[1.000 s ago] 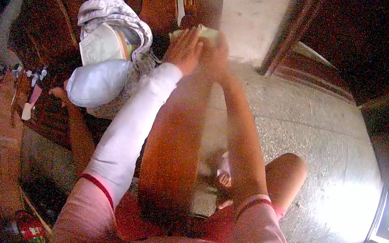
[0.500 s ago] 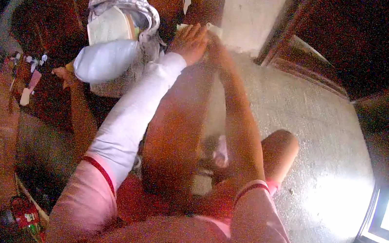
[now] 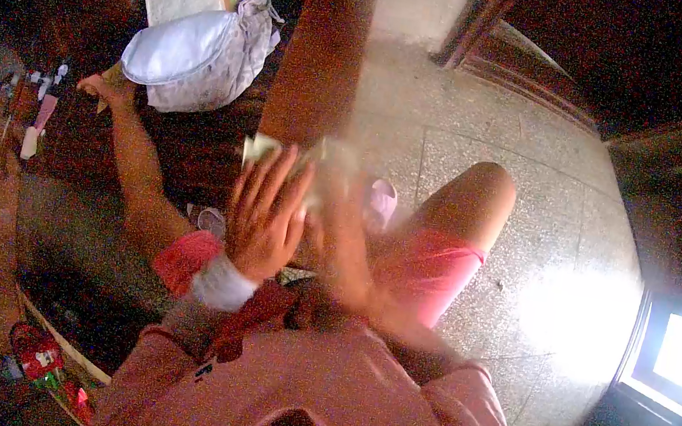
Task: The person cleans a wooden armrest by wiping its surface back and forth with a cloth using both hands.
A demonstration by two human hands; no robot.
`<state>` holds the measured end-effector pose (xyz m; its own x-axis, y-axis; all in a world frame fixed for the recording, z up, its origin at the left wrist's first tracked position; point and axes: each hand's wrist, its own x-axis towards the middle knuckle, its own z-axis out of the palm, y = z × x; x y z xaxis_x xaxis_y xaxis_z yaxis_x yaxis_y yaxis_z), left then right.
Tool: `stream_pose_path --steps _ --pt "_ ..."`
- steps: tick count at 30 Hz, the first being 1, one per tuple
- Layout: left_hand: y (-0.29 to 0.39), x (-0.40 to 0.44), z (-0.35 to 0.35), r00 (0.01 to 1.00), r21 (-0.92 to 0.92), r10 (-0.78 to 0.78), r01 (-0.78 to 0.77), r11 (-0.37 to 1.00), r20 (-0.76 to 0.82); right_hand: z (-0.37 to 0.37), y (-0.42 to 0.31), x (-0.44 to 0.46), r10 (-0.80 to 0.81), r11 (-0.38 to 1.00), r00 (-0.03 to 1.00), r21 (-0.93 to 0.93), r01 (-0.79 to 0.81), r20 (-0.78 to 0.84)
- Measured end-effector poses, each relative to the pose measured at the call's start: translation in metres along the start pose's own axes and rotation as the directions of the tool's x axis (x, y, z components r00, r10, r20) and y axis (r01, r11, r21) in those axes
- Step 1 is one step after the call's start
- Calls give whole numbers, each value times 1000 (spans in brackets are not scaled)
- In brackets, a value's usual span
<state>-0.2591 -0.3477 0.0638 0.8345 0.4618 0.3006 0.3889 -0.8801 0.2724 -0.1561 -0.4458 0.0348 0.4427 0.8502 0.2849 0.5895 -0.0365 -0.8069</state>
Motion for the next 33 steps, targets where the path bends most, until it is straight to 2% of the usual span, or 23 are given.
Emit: stream_pose_path --steps 1,4,7,8,11,12,14,17,18,19,20,23,24,27,28,30,33 --pt "5 -18 0 999 8 -20 19 1000 30 4 -10 -18 101 984 994 -150 -93 44" --pt "1 -82 41 970 -139 -16 -18 990 -241 28 9 -63 254 959 967 120 -255 22" --pt "4 -94 58 867 170 163 -92 981 -471 25 -14 -63 384 878 922 291 -380 43" --pt "-2 -94 51 878 278 249 -139 950 -409 23 -21 -56 434 841 900 340 -422 45" --pt "-3 -102 73 902 -170 -113 45 984 -416 26 -4 -52 274 939 961 207 -273 27" --pt "-5 -92 67 911 -254 -124 21 967 -394 25 0 -48 93 989 996 117 -92 -4" --pt "-11 -73 56 926 -418 -145 -15 908 -349 22 5 -36 -93 992 996 -80 94 13" --pt "-18 -45 19 970 -465 -184 91 881 -159 6 -11 -5 -78 919 992 -378 109 97" --pt "-21 -30 10 973 -493 -198 115 863 -120 2 -14 11 -136 934 987 -322 156 86" --pt "-25 -18 6 975 -519 -207 135 844 -84 0 -13 27 -145 923 984 -343 173 106" --pt "-30 -10 8 977 -465 -205 151 873 -67 -3 -12 40 -192 889 970 -393 237 151" --pt "-44 20 10 982 -566 -167 86 820 -93 -10 -10 87 -338 790 915 -463 402 218" --pt "-51 28 11 984 -536 -160 90 840 -84 -11 -11 102 -384 760 893 -470 449 233" --pt "-78 60 30 977 -483 -52 -55 874 -206 -15 -12 149 -71 734 869 -564 378 490" --pt "-81 74 31 961 -381 10 -119 917 -275 -18 -16 169 15 718 839 -590 369 543" --pt "-96 105 48 948 -367 36 -157 917 -317 -15 -6 197 64 627 832 -671 397 551" --pt "-130 151 93 924 -353 61 -204 913 -377 -13 16 244 69 668 823 -639 382 564"
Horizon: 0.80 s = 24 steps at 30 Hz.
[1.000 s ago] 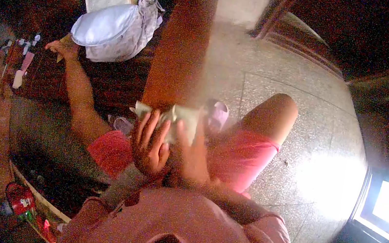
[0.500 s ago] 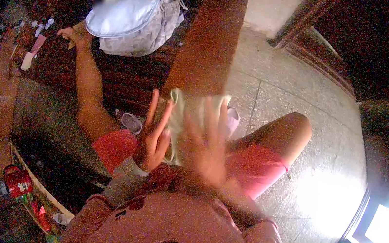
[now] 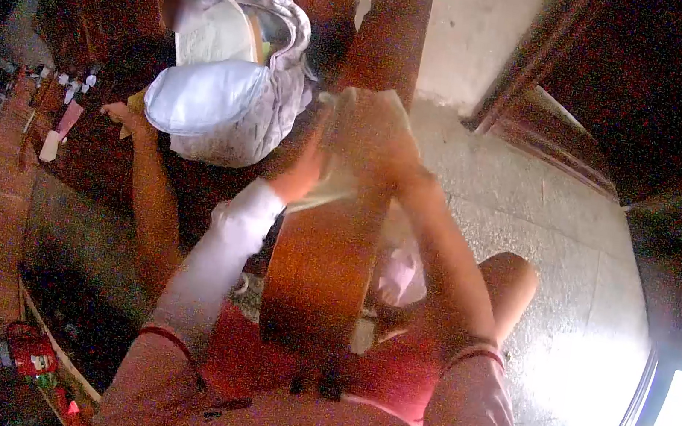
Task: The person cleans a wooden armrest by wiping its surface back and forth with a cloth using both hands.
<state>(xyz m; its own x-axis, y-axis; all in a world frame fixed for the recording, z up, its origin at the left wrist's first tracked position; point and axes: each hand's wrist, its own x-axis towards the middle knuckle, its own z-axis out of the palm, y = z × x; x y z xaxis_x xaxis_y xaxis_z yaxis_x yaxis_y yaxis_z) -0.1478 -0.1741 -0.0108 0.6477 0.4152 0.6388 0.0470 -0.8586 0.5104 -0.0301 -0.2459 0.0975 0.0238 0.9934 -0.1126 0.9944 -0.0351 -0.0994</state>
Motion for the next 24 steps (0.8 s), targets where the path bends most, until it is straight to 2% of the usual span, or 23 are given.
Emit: stream_pose_path --steps 4,6,7,10,12,14,15,16,18,19,20,21,22,23,24 --pt "-49 38 28 993 291 -100 75 954 69 33 57 53 -174 981 944 -129 142 -281" --pt "-93 61 49 975 349 -196 148 925 104 48 85 85 -280 959 860 -169 229 -427" --pt "-110 71 57 962 351 -247 191 917 121 49 94 93 -335 940 762 -140 312 -553" --pt "-127 100 64 907 323 -411 365 873 87 10 80 115 -158 964 889 -264 44 -429" --pt "-130 109 63 884 289 -462 425 858 71 49 115 175 -109 991 838 -124 49 -535" --pt "-127 110 62 884 236 -463 437 868 67 27 105 179 -148 902 951 -432 17 -273" --pt "-116 112 58 868 195 -494 478 857 45 41 117 181 -338 815 870 -575 79 -359" --pt "-101 117 52 849 154 -527 518 841 24 42 117 172 -385 838 798 -538 92 -463" --pt "-113 106 58 852 -52 -523 523 851 21 42 108 157 -442 876 616 -462 139 -652" --pt "-160 95 82 878 -214 -478 472 856 26 52 107 164 -394 912 598 -375 163 -698" --pt "-191 81 98 901 -371 -434 411 833 23 54 100 158 -383 912 660 -380 158 -646" --pt "-194 74 105 766 -832 -594 480 279 243 53 92 150 -370 910 715 -388 149 -593" --pt "-170 70 88 795 -758 -574 494 426 195 51 83 138 -373 902 737 -406 146 -563" --pt "-131 60 64 842 -436 -527 519 735 114 48 74 126 -375 894 759 -424 143 -533" --pt "-78 47 34 866 -41 -496 498 866 62 45 59 105 -396 881 757 -447 154 -520"
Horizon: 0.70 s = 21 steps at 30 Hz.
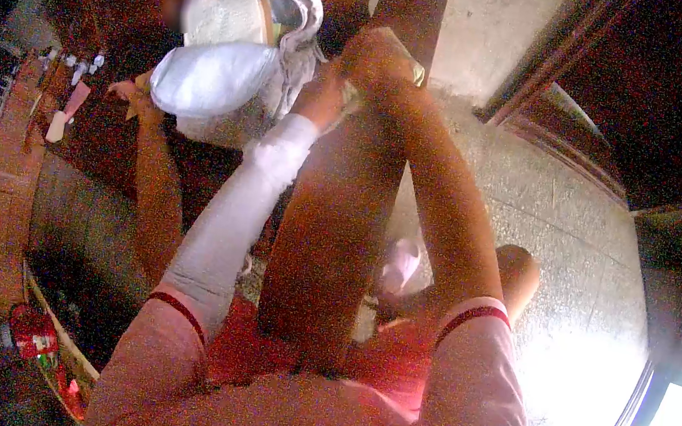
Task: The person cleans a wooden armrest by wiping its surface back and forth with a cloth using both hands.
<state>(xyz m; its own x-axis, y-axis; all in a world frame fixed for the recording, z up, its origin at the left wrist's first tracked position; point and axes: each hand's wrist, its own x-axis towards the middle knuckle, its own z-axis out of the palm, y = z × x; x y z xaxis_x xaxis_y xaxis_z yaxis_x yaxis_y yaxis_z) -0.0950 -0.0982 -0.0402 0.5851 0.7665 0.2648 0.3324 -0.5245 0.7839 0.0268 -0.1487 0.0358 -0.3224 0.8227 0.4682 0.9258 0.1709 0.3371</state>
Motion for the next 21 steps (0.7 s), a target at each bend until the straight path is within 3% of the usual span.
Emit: stream_pose_path --steps 2,3,4,5,6,7,9,10,12,14,15,17,18,20,21 --pt "43 -48 -32 997 172 67 -61 983 -25 -18 -23 -19 -20 996 997 81 26 -68" --pt "53 -67 -39 1000 138 22 -20 990 -9 -22 -34 -28 -15 984 990 174 39 -137" --pt "61 -88 -47 988 156 141 -129 979 -69 -26 -45 -38 -9 963 979 262 64 -205" --pt "69 -109 -54 958 189 257 -231 954 -127 -34 -63 -51 60 932 996 361 -33 -62" --pt "86 -130 -64 1000 60 4 -5 998 7 -46 -78 -64 114 888 989 438 -142 88" --pt "79 -153 -66 999 178 3 -9 984 34 -76 -92 -64 132 862 957 447 -239 258" --pt "74 -200 -69 998 178 -57 52 983 27 -149 -122 -53 139 796 800 416 -441 583" --pt "78 -223 -72 994 59 -108 108 992 -9 -153 -138 -64 163 811 871 440 -386 463" --pt "57 -264 -60 989 -41 -12 6 999 -145 -155 -166 -87 200 844 961 464 -269 192" --pt "76 -296 -73 993 -291 -116 99 952 -39 -175 -186 -109 167 852 969 466 -236 184" --pt "79 -312 -73 998 -59 -39 36 998 -58 -184 -197 -120 152 855 972 469 -220 179" --pt "81 -343 -65 992 403 120 -95 910 -38 -175 -236 -153 113 856 909 426 -294 402" --pt "81 -358 -58 981 604 192 -152 782 -1 -189 -244 -160 100 850 916 445 -282 388" --pt "79 -375 -45 944 885 307 -241 398 120 -217 -247 -174 83 840 930 477 -259 359" --pt "83 -374 -46 934 872 339 -257 416 114 -220 -250 -184 112 819 925 493 -293 363"
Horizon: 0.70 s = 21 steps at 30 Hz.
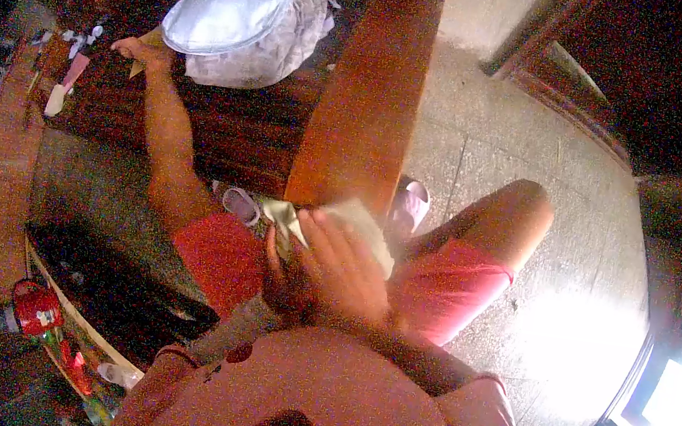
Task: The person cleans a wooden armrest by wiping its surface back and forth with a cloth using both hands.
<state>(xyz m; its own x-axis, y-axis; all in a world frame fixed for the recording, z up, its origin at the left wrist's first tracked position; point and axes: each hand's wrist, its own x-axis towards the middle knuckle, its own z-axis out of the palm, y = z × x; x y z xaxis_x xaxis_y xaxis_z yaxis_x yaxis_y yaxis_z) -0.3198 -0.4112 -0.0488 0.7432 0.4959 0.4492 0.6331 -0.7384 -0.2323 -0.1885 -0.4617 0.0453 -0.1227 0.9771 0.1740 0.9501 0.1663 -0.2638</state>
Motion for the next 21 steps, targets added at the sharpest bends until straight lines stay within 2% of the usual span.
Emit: stream_pose_path --steps 1,2,3,4,6,10,13,14,18,19,21 --pt "0 4 -4 999 -24 11 -12 1000 -33 4 1 -10 30 999 999 29 -29 -12" --pt "-2 11 -9 994 -294 -76 49 955 -82 9 3 -16 60 997 998 58 -58 -23" --pt "-7 25 -20 980 -544 -173 89 834 -104 13 5 -19 83 994 993 77 -77 -81" --pt "-12 38 -27 958 -753 -268 106 649 -97 18 8 -20 107 991 984 96 -93 -143" --pt "-26 57 -33 990 -736 -141 88 671 -10 19 19 -11 128 976 954 203 -73 -272" --pt "-53 112 -47 983 -688 92 43 724 158 -10 36 30 335 923 876 307 -231 -348" --pt "-57 154 -46 972 -629 142 6 778 186 -20 68 53 260 930 889 344 -126 -377" --pt "-58 167 -37 969 -633 161 -6 774 188 -20 76 60 310 929 889 306 -208 -338" --pt "-62 221 -1 955 -553 290 -214 805 54 -14 121 91 471 789 835 560 -254 -285" --pt "-61 238 6 958 -567 235 -102 817 165 -15 134 101 512 727 826 630 -272 -235" --pt "-61 267 10 941 -549 272 -120 827 203 -20 159 122 568 613 808 736 -288 -157"
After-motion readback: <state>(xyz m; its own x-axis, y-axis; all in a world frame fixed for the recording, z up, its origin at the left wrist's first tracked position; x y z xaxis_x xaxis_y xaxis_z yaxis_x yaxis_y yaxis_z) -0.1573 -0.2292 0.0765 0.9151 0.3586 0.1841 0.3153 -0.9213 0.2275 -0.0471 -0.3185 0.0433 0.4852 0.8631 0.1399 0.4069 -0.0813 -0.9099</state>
